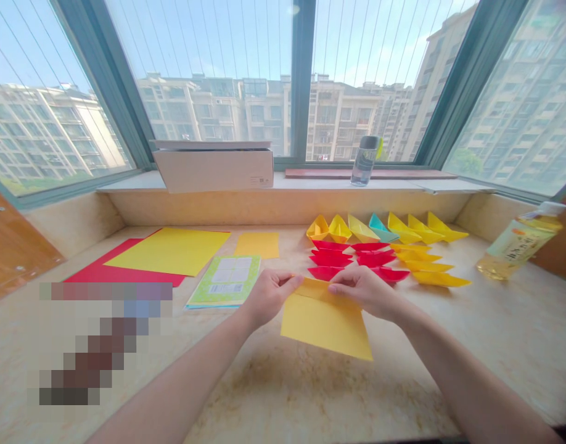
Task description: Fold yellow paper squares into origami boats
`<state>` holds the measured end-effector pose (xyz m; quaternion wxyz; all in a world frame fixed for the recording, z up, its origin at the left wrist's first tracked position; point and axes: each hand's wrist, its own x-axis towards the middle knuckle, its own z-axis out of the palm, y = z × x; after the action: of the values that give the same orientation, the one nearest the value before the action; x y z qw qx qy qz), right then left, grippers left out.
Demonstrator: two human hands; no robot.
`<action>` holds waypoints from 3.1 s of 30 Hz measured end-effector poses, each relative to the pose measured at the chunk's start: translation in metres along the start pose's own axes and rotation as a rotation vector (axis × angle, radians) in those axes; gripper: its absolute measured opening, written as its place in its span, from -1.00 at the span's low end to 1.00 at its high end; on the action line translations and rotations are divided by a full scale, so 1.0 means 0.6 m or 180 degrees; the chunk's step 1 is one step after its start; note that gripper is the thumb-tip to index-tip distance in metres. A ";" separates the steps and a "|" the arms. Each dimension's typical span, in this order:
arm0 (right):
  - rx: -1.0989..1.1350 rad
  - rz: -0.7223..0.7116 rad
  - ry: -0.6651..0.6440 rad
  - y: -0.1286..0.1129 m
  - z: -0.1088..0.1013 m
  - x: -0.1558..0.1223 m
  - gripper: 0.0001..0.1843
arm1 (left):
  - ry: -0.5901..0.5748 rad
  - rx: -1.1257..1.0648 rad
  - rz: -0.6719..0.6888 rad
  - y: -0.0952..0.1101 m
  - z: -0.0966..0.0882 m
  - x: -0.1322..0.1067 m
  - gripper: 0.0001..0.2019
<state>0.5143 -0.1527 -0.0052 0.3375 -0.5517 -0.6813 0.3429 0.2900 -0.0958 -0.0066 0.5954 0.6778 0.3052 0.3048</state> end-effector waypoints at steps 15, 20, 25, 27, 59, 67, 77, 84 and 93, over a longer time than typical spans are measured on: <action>0.0073 0.0037 0.0616 0.023 -0.031 0.010 -0.65 | 0.0334 0.0682 0.0328 0.006 -0.022 0.010 -0.67; -0.0090 -0.0014 0.0163 0.023 -0.031 0.003 -0.72 | -0.0058 0.1211 0.0384 0.007 -0.033 0.007 -0.71; -0.0286 -0.0144 -0.0183 0.004 0.008 0.000 -0.71 | -0.0993 0.1345 0.0146 0.015 -0.026 -0.006 -0.72; -0.0084 -0.0254 -0.0192 -0.006 0.019 0.000 -0.69 | -0.1387 0.1234 0.0032 0.020 -0.020 -0.010 -0.75; -0.0872 -0.1393 0.0423 0.002 0.073 -0.011 -0.25 | 0.0625 -0.0617 0.0401 -0.012 0.040 -0.005 -0.74; -0.0796 -0.1356 0.0548 0.011 0.073 -0.009 -0.23 | 0.0233 -0.1045 0.0236 -0.009 0.036 -0.013 -0.63; -0.0452 -0.1327 0.0716 0.000 0.069 -0.008 -0.47 | 0.0489 -0.0434 0.0159 -0.009 0.035 -0.006 -0.67; -0.0217 -0.1246 0.0716 0.005 0.050 -0.003 -0.60 | 0.0701 -0.0612 0.0469 0.000 0.025 -0.006 -0.58; -0.0531 -0.0869 0.0775 0.012 0.053 -0.006 -0.41 | 0.0836 0.0107 0.0752 -0.003 0.016 -0.003 -0.78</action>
<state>0.4919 -0.1579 -0.0287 0.4138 -0.5176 -0.7300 0.1671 0.2964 -0.1027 -0.0096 0.4991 0.6732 0.3036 0.4534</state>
